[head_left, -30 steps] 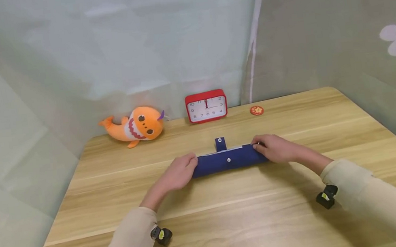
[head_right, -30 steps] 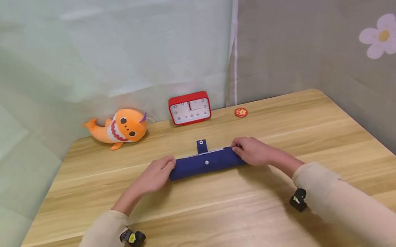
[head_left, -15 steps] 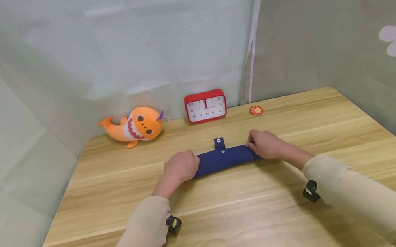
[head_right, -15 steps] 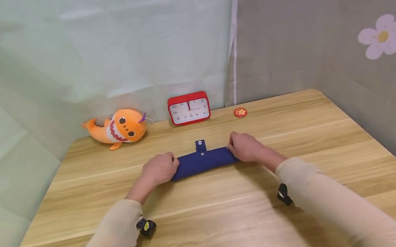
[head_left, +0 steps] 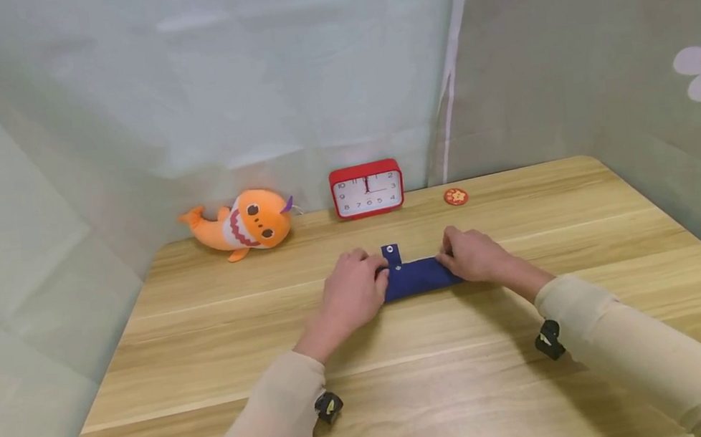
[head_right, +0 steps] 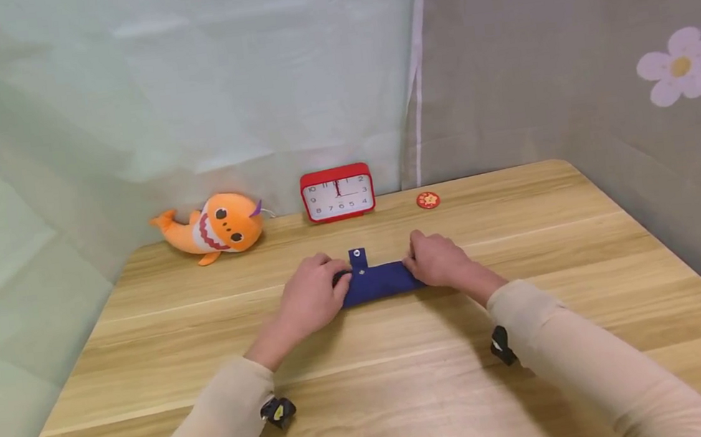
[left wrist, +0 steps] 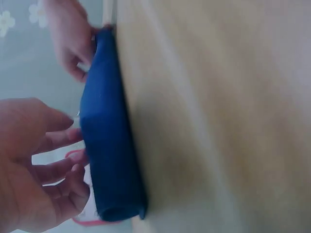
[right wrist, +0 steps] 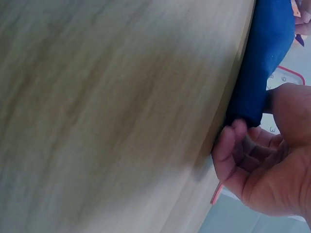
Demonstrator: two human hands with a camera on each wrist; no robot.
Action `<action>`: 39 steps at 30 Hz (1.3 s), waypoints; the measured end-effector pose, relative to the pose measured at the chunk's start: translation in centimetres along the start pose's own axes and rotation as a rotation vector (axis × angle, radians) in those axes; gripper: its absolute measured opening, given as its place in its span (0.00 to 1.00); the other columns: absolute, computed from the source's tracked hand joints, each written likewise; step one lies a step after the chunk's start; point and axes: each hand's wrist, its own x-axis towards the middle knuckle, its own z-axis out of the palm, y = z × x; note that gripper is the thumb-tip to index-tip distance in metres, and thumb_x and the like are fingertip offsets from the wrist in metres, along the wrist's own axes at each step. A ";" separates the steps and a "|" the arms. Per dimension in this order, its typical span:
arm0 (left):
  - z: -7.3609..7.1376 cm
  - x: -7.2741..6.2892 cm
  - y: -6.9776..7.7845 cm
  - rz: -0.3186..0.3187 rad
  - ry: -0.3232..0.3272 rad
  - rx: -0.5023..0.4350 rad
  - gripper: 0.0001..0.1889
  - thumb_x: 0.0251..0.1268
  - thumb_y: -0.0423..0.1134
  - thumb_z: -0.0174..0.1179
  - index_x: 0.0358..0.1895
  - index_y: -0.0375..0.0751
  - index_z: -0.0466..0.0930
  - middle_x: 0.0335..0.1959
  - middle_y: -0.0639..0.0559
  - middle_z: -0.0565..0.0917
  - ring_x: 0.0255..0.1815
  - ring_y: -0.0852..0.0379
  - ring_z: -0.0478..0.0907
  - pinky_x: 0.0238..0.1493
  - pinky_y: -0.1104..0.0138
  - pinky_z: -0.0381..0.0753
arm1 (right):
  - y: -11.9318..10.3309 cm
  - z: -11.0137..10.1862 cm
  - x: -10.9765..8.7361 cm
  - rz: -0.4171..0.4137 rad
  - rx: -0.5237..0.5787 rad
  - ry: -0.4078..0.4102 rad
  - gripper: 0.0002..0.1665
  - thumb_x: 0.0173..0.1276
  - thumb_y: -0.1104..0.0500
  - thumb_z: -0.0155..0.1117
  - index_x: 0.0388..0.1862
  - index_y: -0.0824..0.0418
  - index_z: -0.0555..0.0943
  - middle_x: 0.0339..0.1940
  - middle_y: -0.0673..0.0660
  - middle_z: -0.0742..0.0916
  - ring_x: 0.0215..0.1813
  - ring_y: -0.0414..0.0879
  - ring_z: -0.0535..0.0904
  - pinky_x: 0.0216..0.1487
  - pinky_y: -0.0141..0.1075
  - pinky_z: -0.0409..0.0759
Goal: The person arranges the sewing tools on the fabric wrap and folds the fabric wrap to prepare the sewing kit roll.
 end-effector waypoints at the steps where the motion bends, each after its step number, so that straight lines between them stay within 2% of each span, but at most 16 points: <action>1: 0.1 -0.2 0.3 0.004 -0.011 -0.023 0.14 0.78 0.44 0.62 0.59 0.45 0.88 0.54 0.43 0.85 0.56 0.44 0.80 0.53 0.50 0.86 | 0.0 -0.1 0.0 -0.001 -0.011 0.001 0.13 0.76 0.52 0.65 0.41 0.62 0.77 0.34 0.59 0.87 0.39 0.56 0.84 0.47 0.53 0.81; 4: 0.4 -0.4 0.7 -0.012 -0.023 -0.055 0.16 0.76 0.47 0.65 0.60 0.46 0.88 0.55 0.44 0.84 0.56 0.45 0.80 0.52 0.51 0.86 | -0.1 -0.4 0.0 -0.003 -0.034 0.012 0.13 0.75 0.52 0.67 0.38 0.61 0.79 0.32 0.58 0.87 0.38 0.55 0.83 0.45 0.52 0.81; 11: 0.9 -0.2 0.5 -0.034 -0.001 -0.066 0.15 0.74 0.45 0.67 0.59 0.48 0.89 0.56 0.44 0.85 0.56 0.44 0.79 0.51 0.50 0.86 | -0.1 -0.8 0.2 -0.006 0.012 0.011 0.12 0.72 0.53 0.70 0.32 0.60 0.84 0.29 0.54 0.88 0.35 0.51 0.82 0.44 0.48 0.80; 16: 0.9 -0.1 0.5 -0.031 -0.009 -0.060 0.16 0.74 0.46 0.68 0.59 0.47 0.89 0.57 0.43 0.85 0.57 0.43 0.79 0.56 0.51 0.83 | -0.5 -1.1 0.6 -0.014 0.008 0.019 0.09 0.70 0.56 0.71 0.35 0.61 0.87 0.34 0.57 0.90 0.38 0.54 0.83 0.46 0.50 0.81; 20: 1.0 -0.2 0.6 -0.026 -0.013 -0.058 0.17 0.72 0.47 0.69 0.59 0.45 0.89 0.56 0.43 0.86 0.56 0.43 0.79 0.58 0.52 0.81 | -1.8 -1.2 1.3 -0.032 0.004 0.038 0.06 0.68 0.60 0.70 0.40 0.62 0.88 0.38 0.60 0.91 0.42 0.57 0.86 0.49 0.53 0.83; 22: 1.0 -0.2 0.6 -0.023 -0.012 -0.056 0.17 0.72 0.47 0.69 0.58 0.45 0.89 0.55 0.43 0.87 0.56 0.43 0.79 0.59 0.52 0.80 | -2.8 -1.2 1.9 -0.039 0.052 0.036 0.09 0.68 0.62 0.69 0.45 0.64 0.88 0.40 0.62 0.91 0.43 0.57 0.86 0.50 0.52 0.83; 23: 1.0 -0.2 0.6 -0.022 -0.011 -0.055 0.17 0.72 0.47 0.69 0.58 0.44 0.89 0.55 0.43 0.87 0.56 0.43 0.79 0.59 0.52 0.80 | -3.2 -1.1 2.1 -0.038 0.102 0.029 0.11 0.69 0.63 0.68 0.48 0.66 0.88 0.40 0.63 0.91 0.40 0.54 0.87 0.47 0.49 0.84; 27: 1.0 -0.1 0.7 -0.019 -0.015 -0.045 0.17 0.73 0.47 0.69 0.58 0.44 0.90 0.55 0.43 0.87 0.55 0.43 0.80 0.57 0.52 0.82 | -4.8 -0.7 3.1 0.014 0.354 -0.044 0.21 0.73 0.63 0.65 0.63 0.70 0.82 0.47 0.67 0.91 0.27 0.44 0.83 0.31 0.36 0.83; 29: 1.0 -0.1 0.8 -0.017 -0.023 -0.037 0.17 0.73 0.48 0.69 0.58 0.45 0.89 0.55 0.43 0.87 0.55 0.43 0.80 0.56 0.52 0.83 | -5.4 -0.4 3.5 0.041 0.454 -0.073 0.24 0.74 0.63 0.63 0.66 0.71 0.79 0.49 0.68 0.90 0.20 0.40 0.79 0.22 0.31 0.78; 31: 0.9 0.0 0.7 -0.012 -0.035 -0.032 0.18 0.74 0.49 0.68 0.59 0.45 0.89 0.56 0.42 0.86 0.55 0.43 0.79 0.57 0.52 0.83 | -5.8 -0.2 3.8 0.055 0.488 -0.090 0.24 0.75 0.63 0.63 0.66 0.70 0.80 0.47 0.67 0.91 0.18 0.39 0.77 0.21 0.30 0.76; 35: 0.8 0.0 0.7 0.003 -0.056 -0.006 0.19 0.75 0.50 0.67 0.60 0.44 0.89 0.56 0.42 0.86 0.56 0.43 0.80 0.58 0.53 0.82 | -5.9 0.2 3.7 0.042 0.493 -0.088 0.17 0.75 0.63 0.64 0.59 0.68 0.85 0.39 0.62 0.90 0.19 0.39 0.76 0.21 0.29 0.75; 39: 0.6 -0.2 0.6 0.006 -0.053 -0.002 0.18 0.76 0.48 0.65 0.59 0.43 0.89 0.56 0.42 0.85 0.56 0.41 0.80 0.58 0.51 0.83 | -5.8 0.2 3.2 0.004 0.524 -0.077 0.12 0.75 0.64 0.66 0.53 0.66 0.88 0.35 0.59 0.89 0.21 0.40 0.77 0.24 0.32 0.80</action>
